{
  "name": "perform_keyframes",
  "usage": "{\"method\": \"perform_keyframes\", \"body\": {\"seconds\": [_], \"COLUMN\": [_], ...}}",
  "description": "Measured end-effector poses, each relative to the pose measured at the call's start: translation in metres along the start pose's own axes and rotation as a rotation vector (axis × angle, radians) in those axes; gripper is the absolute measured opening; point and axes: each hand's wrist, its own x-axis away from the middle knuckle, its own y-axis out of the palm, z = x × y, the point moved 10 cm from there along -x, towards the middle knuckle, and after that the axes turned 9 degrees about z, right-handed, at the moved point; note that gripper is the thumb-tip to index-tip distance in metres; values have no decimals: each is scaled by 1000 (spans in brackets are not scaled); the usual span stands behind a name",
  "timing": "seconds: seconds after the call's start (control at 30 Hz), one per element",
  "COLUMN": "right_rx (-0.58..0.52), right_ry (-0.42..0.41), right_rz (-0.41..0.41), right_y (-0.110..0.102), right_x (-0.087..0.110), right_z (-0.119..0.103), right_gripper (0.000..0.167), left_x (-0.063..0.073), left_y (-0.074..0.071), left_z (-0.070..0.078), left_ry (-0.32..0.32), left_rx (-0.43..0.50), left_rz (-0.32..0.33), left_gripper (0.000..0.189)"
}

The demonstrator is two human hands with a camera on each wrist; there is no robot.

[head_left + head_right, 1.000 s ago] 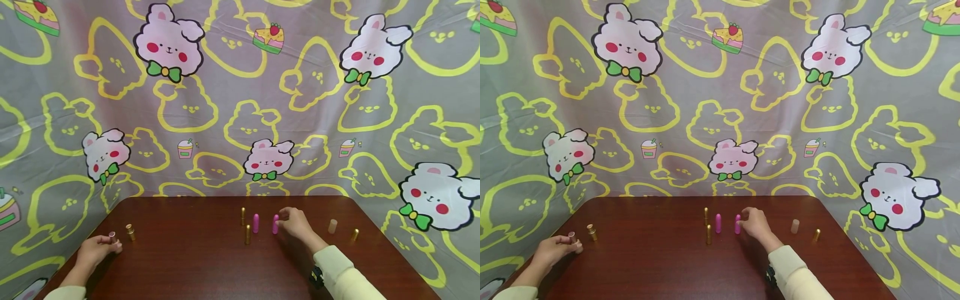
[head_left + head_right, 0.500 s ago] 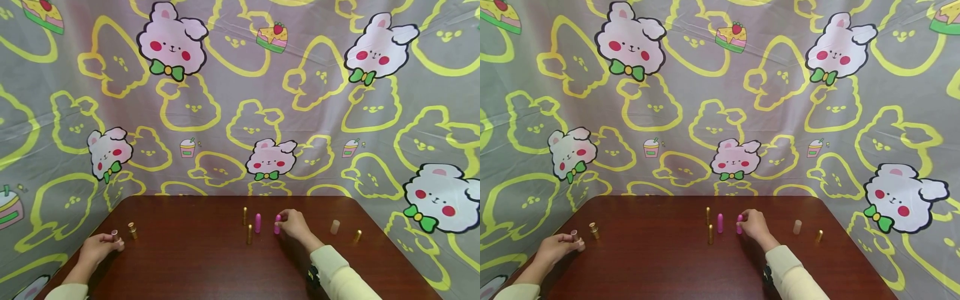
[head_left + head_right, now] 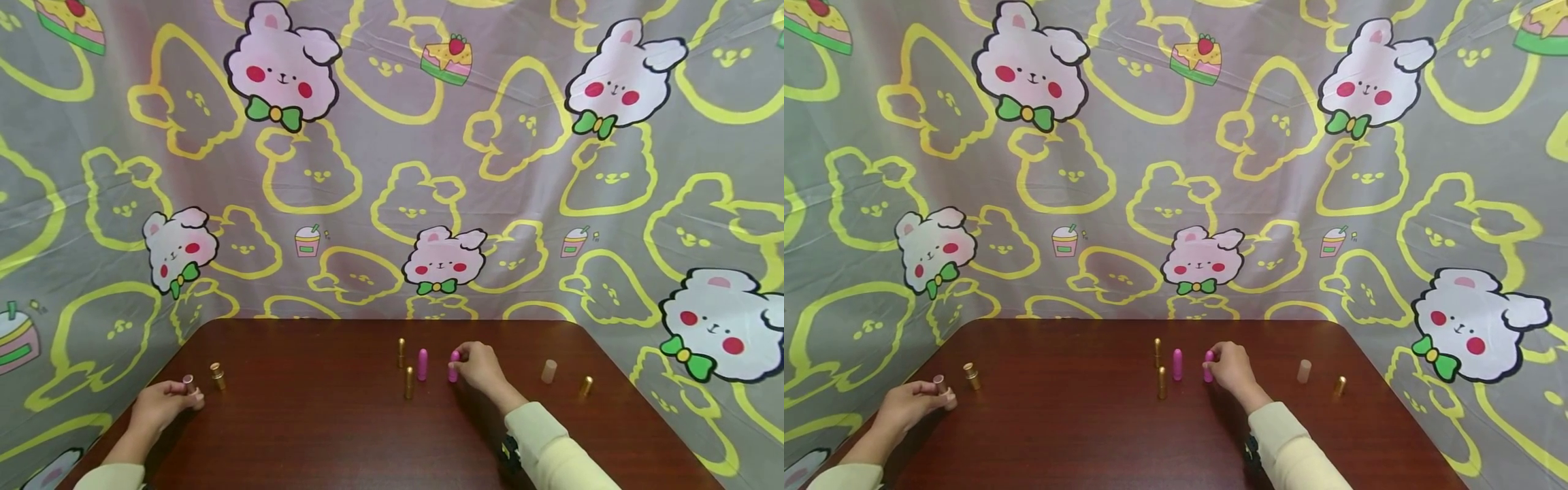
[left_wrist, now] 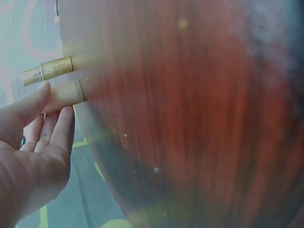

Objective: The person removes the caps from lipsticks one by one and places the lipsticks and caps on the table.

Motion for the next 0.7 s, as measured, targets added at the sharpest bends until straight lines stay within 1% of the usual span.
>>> {"method": "perform_keyframes", "body": {"seconds": [0.1,0.2,0.37,0.53,0.6,0.7], "right_rx": [2,-1,-10,-17,-20,-27], "right_ry": [3,1,-28,-59,-56,-43], "right_rz": [4,5,8,23,28,33], "right_y": [-2,-4,-11,-22,-25,-30], "right_x": [1,2,4,8,10,12], "right_z": [0,-1,-9,-17,-18,-18], "right_gripper": [13,12,13,14,14,14], "left_x": [1,1,1,1,2,3], "left_y": [0,0,0,-2,-2,-1], "left_z": [1,1,0,3,4,6], "left_ry": [1,-6,-5,22,37,42], "left_rx": [-4,-7,-8,-28,-38,-38], "left_rz": [3,-7,-19,-5,0,0], "left_gripper": [35,37,38,38,39,40]}}
